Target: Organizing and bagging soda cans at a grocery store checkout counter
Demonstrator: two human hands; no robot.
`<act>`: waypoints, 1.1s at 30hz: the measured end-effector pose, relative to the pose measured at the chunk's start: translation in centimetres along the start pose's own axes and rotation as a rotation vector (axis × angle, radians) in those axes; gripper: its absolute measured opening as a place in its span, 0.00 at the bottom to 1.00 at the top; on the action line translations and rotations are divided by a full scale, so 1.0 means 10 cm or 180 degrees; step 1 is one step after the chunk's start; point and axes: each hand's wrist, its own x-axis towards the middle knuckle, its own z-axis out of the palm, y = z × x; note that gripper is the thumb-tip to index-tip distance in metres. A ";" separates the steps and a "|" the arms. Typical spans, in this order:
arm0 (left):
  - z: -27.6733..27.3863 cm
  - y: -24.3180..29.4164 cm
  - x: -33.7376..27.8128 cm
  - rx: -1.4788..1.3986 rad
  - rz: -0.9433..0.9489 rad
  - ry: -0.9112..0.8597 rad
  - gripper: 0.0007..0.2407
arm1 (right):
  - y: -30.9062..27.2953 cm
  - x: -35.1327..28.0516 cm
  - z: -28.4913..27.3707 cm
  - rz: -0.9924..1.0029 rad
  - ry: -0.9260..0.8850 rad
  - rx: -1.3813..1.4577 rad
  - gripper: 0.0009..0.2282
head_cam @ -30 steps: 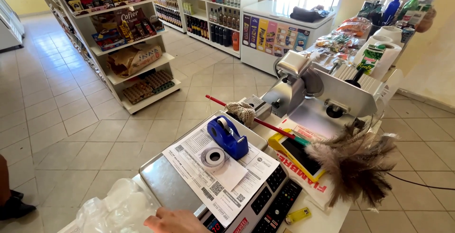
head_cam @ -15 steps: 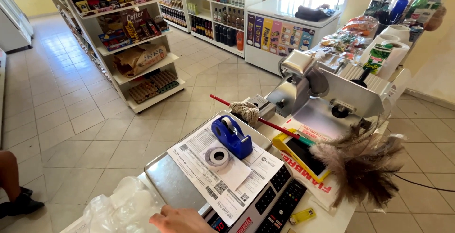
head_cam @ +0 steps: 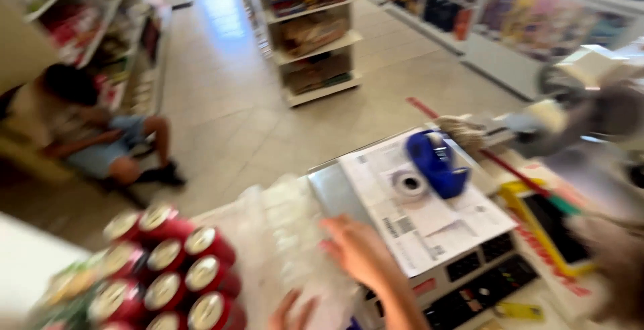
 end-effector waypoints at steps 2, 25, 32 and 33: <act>-0.36 0.67 0.60 0.0132 -0.0130 0.0026 0.17 | -0.01 0.01 -0.02 -0.0058 0.0090 0.0037 0.17; -1.34 0.53 1.17 0.0020 -0.1920 -0.0930 0.11 | -0.68 0.20 0.21 0.0914 -0.1391 -0.0502 0.14; -1.68 1.03 2.21 -0.0893 -0.2155 -0.0230 0.31 | -0.49 0.18 0.27 0.0889 -0.1078 -0.0246 0.24; -1.64 1.06 2.33 -0.0656 -0.2389 -0.0433 0.29 | -0.48 0.14 0.24 0.0659 -0.0696 -0.0088 0.23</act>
